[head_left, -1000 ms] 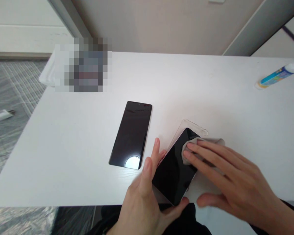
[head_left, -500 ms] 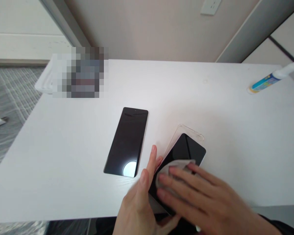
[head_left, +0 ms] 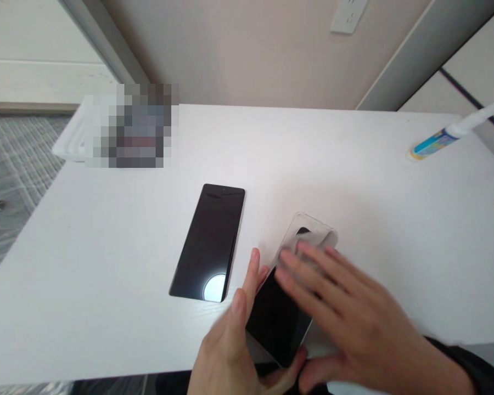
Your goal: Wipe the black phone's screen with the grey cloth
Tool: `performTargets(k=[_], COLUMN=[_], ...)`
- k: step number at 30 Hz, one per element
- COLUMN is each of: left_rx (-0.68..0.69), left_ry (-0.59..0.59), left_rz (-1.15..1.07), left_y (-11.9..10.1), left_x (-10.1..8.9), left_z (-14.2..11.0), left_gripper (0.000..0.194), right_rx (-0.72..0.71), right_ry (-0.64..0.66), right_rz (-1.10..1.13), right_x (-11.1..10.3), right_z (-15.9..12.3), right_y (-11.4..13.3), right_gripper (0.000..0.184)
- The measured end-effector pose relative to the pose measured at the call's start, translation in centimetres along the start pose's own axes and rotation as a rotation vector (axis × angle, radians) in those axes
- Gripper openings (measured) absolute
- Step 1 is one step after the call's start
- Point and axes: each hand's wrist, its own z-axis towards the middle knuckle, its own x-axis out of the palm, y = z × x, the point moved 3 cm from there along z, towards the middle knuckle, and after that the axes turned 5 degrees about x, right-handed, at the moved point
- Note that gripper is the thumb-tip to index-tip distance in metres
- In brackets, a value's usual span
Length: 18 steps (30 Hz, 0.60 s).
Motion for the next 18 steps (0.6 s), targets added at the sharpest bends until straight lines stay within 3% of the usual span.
performTargets(k=[3, 4, 7, 9, 12, 14, 17, 18], left_rx=[-0.023, -0.015, 0.006, -0.004, -0.026, -0.016, 0.031, 0.042], left_ry=[0.024, 0.021, 0.001, 0.006, 0.026, 0.023, 0.008, 0.009], left_rz=[0.017, 0.017, 0.021, 0.032, 0.045, 0.046, 0.052, 0.053], left_y=[0.0, -0.1, -0.5, -0.6, -0.4, -0.3, -0.4, -0.5], left_x=[0.0, 0.0, -0.3, -0.4, -0.4, -0.4, -0.3, -0.3], left_z=[0.0, 0.1, 0.2, 0.2, 0.0, -0.1, 0.0, 0.1], left_gripper=[0.128, 0.128, 0.126, 0.124, 0.123, 0.123, 0.123, 0.122], right_rx=[-0.177, -0.153, 0.078, 0.085, -0.136, -0.165, 0.040, 0.074], right_ry=[0.017, 0.019, 0.003, -0.004, 0.013, 0.018, -0.004, -0.015], right_rz=[-0.009, -0.014, -0.046, -0.053, -0.028, -0.022, -0.039, -0.040], right_x=[0.0, 0.1, 0.1, 0.2, 0.3, 0.2, 0.2, 0.2], right_z=[-0.3, -0.4, -0.6, -0.8, -1.3, -1.5, -1.7, -1.8], right_y=[0.5, 0.2, -1.4, -1.2, 0.7, 0.9, -0.3, -0.5], right_gripper=[0.055, 0.058, 0.091, 0.096, 0.065, 0.059, 0.089, 0.091])
